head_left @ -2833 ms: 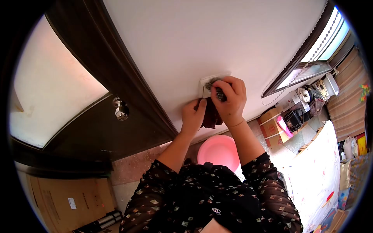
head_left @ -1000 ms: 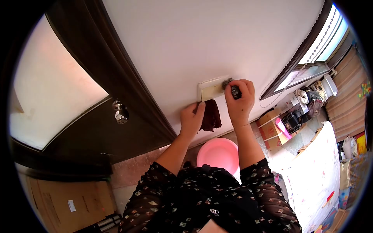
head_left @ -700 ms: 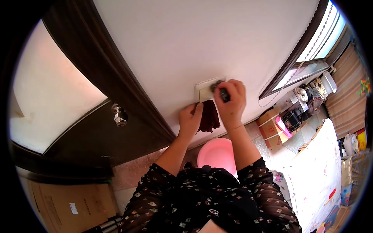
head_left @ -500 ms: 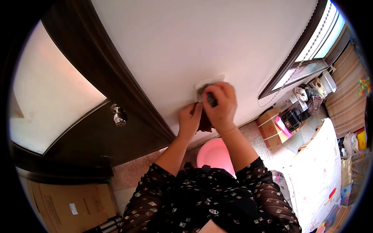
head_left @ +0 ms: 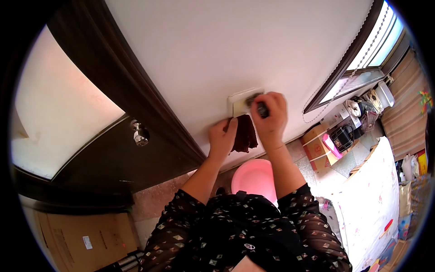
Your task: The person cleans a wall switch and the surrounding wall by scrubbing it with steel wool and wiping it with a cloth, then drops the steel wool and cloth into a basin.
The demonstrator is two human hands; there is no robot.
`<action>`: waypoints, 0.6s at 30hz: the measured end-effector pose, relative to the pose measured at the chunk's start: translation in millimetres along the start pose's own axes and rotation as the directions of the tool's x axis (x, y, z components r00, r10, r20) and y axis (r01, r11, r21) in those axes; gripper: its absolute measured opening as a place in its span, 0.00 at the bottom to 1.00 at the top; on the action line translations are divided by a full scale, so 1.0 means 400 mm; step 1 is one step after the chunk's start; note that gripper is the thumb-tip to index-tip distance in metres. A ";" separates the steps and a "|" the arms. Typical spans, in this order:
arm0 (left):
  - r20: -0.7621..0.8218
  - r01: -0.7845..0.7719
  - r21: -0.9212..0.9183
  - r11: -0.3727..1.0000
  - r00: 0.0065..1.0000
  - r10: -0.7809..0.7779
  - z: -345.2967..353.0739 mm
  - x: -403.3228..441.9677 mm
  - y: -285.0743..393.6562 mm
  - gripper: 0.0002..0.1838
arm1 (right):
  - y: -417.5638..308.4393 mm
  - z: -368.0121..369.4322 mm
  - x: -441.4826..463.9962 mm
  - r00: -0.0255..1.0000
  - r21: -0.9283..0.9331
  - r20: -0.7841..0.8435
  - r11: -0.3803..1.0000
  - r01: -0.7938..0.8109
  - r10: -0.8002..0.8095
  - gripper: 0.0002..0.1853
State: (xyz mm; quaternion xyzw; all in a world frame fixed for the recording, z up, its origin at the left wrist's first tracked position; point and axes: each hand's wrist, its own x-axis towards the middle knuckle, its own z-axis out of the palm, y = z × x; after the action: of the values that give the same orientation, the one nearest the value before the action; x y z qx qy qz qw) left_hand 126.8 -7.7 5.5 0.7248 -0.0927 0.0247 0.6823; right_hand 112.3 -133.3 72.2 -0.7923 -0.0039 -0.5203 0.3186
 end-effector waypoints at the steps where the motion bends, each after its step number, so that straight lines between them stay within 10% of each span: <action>1: -0.006 -0.012 -0.005 1.000 1.000 0.012 0.001 -0.002 0.005 0.14 | 0.020 -0.006 0.005 0.998 0.016 -0.041 0.998 -0.057 0.057 0.08; 8: -0.023 -0.084 -0.034 0.996 0.996 0.083 0.008 0.004 -0.002 0.15 | -0.034 0.001 0.003 0.995 0.053 0.061 0.996 0.078 -0.081 0.08; 18: -0.033 -0.069 0.023 0.997 0.997 0.070 0.004 0.000 0.009 0.15 | 0.075 -0.063 -0.038 0.964 0.115 -0.050 0.961 -0.254 0.260 0.06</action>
State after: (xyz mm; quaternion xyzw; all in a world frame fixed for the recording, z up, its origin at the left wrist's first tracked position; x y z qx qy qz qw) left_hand 125.9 -9.5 9.0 0.7281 -0.1061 0.0615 0.6744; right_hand 94.9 -165.1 51.1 -0.7507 0.0813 -0.4987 0.4255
